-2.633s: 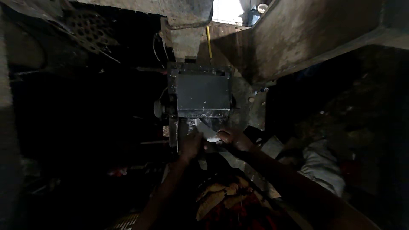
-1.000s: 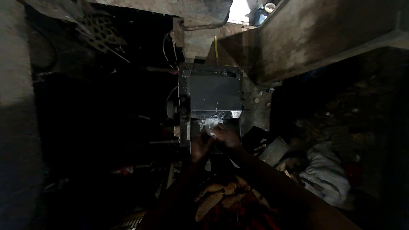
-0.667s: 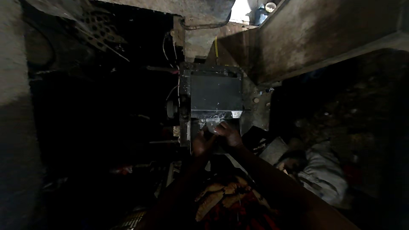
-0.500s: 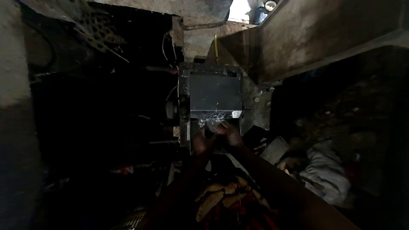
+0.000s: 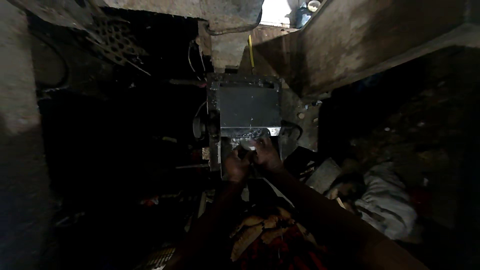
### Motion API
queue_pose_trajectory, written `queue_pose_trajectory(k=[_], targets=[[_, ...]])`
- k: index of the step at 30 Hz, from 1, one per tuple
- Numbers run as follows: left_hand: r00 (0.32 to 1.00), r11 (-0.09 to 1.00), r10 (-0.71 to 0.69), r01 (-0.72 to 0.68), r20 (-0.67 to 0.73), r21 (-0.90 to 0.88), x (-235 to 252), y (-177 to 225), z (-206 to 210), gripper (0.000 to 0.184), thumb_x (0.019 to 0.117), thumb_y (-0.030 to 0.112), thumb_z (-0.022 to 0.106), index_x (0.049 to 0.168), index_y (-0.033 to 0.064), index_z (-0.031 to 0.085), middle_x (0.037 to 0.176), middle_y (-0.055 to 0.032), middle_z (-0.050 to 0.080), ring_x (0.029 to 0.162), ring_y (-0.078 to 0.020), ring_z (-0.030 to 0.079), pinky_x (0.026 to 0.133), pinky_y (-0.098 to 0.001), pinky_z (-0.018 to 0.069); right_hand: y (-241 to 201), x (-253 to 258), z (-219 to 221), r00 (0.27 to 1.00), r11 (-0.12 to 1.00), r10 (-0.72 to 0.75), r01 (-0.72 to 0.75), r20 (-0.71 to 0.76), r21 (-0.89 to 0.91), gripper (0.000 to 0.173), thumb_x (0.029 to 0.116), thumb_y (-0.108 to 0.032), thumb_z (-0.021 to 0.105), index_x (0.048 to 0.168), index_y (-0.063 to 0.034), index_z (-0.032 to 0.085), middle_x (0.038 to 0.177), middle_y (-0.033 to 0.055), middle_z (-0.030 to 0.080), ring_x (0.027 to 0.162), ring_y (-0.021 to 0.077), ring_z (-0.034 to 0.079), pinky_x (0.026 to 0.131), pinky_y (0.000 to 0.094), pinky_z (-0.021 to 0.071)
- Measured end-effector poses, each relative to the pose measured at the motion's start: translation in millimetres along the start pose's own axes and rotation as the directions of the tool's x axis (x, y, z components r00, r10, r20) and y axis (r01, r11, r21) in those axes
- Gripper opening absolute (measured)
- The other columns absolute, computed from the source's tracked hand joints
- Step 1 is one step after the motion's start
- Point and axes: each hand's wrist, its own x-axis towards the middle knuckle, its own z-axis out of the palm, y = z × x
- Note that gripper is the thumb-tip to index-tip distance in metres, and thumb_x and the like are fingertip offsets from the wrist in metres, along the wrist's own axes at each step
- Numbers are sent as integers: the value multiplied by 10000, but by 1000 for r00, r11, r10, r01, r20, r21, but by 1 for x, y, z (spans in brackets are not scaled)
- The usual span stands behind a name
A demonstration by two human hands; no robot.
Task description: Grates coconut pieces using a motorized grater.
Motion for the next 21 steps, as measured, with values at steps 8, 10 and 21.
queue_pose_trajectory(k=[8, 10, 21], targets=[[990, 975, -10, -22, 143, 219, -2, 7, -2, 349, 1019, 257, 606, 1312, 76, 664, 1185, -165, 708, 1102, -299, 681, 991, -510, 525, -15, -7, -30, 927, 929, 304, -340, 219, 147, 316, 1009, -294, 620, 1226, -77, 694, 1150, 139, 709, 1076, 292, 685, 959, 517, 549], [985, 959, 2, -51, 174, 279, -3, 6, -1, 373, 1020, 282, 603, 1334, 83, 642, 1232, -161, 688, 1151, -307, 659, 1016, -517, 510, -16, -5, -28, 922, 927, 313, -349, 227, 137, 277, 1015, -245, 605, 1197, -56, 695, 1132, 157, 708, 1073, 309, 685, 957, 523, 548], [952, 920, 134, -222, 275, 322, 1, 4, -2, 412, 1023, 305, 576, 1336, 39, 607, 1260, -185, 654, 1208, -304, 622, 1046, -483, 494, -6, 1, -24, 907, 911, 346, -386, 240, 143, 280, 997, -326, 645, 1116, -80, 705, 1030, 125, 727, 982, 290, 706, 903, 521, 566]])
